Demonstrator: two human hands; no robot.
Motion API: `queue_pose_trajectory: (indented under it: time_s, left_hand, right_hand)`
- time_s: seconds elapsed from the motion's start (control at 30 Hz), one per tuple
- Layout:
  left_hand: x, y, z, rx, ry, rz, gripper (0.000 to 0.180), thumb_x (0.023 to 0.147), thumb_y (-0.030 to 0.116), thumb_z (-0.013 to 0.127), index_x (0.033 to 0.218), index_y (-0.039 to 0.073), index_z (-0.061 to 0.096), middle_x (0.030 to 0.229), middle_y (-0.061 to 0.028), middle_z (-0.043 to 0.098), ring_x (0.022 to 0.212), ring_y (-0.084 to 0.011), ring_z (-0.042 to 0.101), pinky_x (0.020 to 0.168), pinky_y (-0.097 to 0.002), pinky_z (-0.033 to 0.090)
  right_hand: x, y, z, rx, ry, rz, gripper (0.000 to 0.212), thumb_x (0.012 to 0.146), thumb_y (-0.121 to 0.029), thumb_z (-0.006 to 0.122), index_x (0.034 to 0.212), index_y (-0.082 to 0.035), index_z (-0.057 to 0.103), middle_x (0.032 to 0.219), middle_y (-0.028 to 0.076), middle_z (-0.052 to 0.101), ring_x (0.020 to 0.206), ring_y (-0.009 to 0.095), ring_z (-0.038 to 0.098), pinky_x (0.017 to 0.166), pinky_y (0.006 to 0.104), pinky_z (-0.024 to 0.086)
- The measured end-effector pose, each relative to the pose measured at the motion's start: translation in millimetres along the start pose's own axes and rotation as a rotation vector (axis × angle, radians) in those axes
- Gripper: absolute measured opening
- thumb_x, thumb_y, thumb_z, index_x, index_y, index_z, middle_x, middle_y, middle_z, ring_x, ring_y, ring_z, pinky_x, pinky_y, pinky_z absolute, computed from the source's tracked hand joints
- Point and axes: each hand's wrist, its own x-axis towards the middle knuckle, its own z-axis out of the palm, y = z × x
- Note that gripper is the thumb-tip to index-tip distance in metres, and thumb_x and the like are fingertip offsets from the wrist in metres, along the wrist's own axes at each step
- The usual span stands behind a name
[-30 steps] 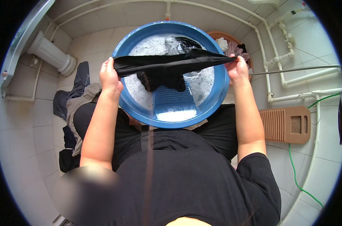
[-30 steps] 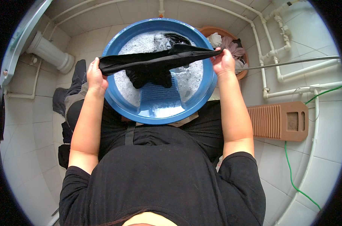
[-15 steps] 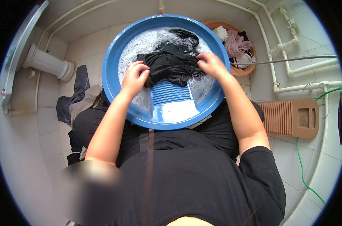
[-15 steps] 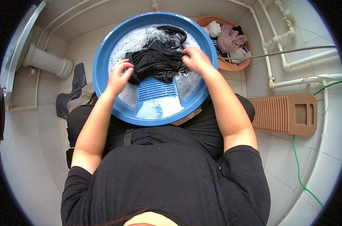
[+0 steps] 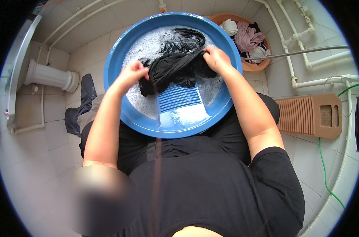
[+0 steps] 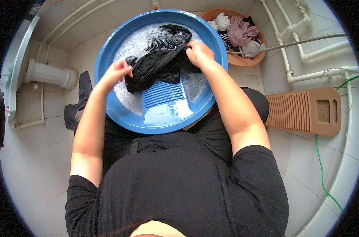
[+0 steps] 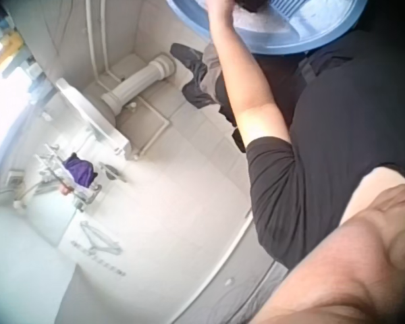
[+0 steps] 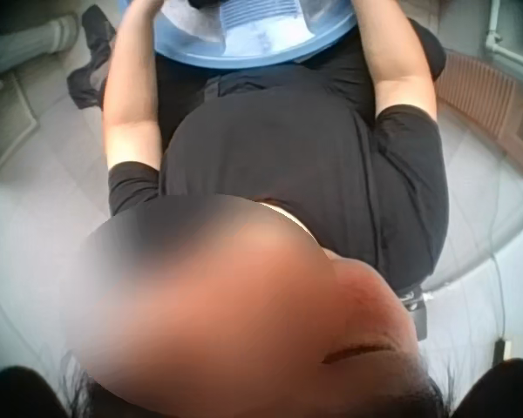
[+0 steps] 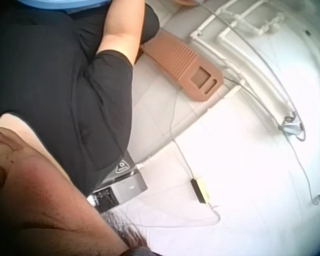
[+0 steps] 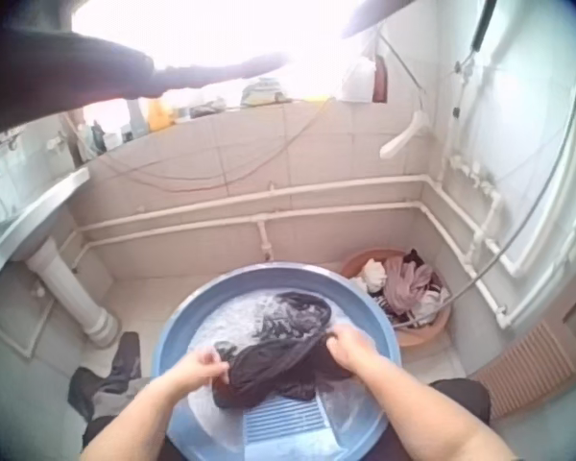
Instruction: The person hand washes a pink cloth and a black jacket in a blue basin filled with soapy water. They scrub the items against a washboard integrated into the basin, rinse them, and wring out the excess water.
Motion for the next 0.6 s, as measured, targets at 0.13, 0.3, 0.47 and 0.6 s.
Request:
queue_pose_trajectory:
  time_s: [0.13,0.3,0.47,0.6]
  left_hand:
    - [3,38,-13,-0.768,0.213,0.315,0.011,0.087,0.011,0.057,0.093,0.005,0.05,0.091,-0.0104,0.061,0.083,-0.0191,0.06,0.079,-0.0325,0.051]
    - [15,-7,19,-0.369,0.579,0.361,0.051,0.078,0.023,0.068,0.115,-0.002,0.044,0.115,-0.0155,0.048,0.104,-0.0261,0.051,0.089,-0.0367,0.042]
    - [4,-70,77,0.364,0.624,-0.024,0.091,0.064,0.047,0.074,0.126,-0.007,0.036,0.122,-0.0293,0.045,0.115,-0.039,0.044,0.098,-0.039,0.035]
    - [-4,-64,75,0.234,0.376,-0.193,0.077,0.071,0.044,0.07,0.122,-0.007,0.042,0.108,-0.023,0.058,0.103,-0.032,0.056,0.09,-0.0339,0.042]
  right_hand:
    - [-10,-15,4,-0.11,0.386,-0.319,0.021,0.079,-0.024,0.052,0.091,-0.013,0.065,0.1,0.012,0.062,0.097,0.031,0.057,0.081,0.0416,0.047]
    - [-44,-50,14,-0.221,-0.333,-0.251,0.032,0.077,-0.039,0.062,0.093,-0.012,0.064,0.088,0.011,0.062,0.093,0.028,0.06,0.078,0.0403,0.049]
    - [-29,-42,27,0.088,-0.113,-0.333,0.025,0.08,-0.029,0.059,0.094,-0.008,0.063,0.084,0.017,0.062,0.086,0.033,0.061,0.077,0.041,0.049]
    - [-23,-57,-31,1.475,-0.262,-0.139,0.011,0.089,-0.014,0.052,0.093,-0.005,0.057,0.089,0.005,0.063,0.082,0.015,0.06,0.074,0.0355,0.053]
